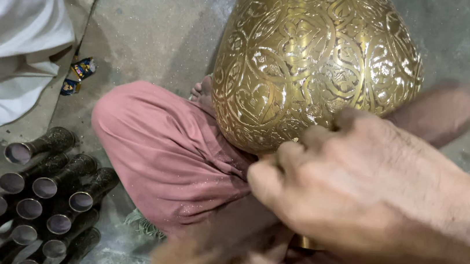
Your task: The person sits cross-legged on the floor with a large engraved brass vase on their lap, holding a chisel against the vase's neck and striking it with a wooden mallet to carve decorative patterns, repositioning the chisel around the surface as they work.
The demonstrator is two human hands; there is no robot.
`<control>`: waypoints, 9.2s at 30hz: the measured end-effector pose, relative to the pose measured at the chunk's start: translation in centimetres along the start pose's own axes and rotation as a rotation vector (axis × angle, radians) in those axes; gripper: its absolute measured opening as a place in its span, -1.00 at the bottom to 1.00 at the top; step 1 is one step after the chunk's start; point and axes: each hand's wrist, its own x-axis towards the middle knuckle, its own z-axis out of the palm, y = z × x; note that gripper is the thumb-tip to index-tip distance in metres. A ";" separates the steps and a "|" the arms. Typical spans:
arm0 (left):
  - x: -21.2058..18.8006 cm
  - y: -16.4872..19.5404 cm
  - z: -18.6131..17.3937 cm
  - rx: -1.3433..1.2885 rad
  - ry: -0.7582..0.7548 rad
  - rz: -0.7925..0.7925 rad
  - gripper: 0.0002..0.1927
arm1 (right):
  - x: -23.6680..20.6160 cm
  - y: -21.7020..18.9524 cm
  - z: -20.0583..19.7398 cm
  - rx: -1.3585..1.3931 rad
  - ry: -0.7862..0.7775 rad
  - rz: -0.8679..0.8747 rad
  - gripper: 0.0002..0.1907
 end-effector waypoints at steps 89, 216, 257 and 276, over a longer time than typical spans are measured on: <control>8.3 5.3 -4.3 0.164 -0.297 0.009 -0.65 | -4.1 6.8 31.6 0.931 0.679 0.628 -0.50; 7.9 9.3 -1.1 0.450 -0.397 -0.104 -0.66 | -2.6 5.3 30.4 1.008 0.848 0.403 -0.33; 6.9 8.8 -0.9 0.537 -0.314 -0.070 -0.67 | -2.6 5.8 24.8 0.512 0.529 0.470 -0.33; 7.7 9.2 -0.7 0.439 -0.355 -0.110 -0.64 | -2.5 5.6 25.1 0.763 0.293 0.639 -0.29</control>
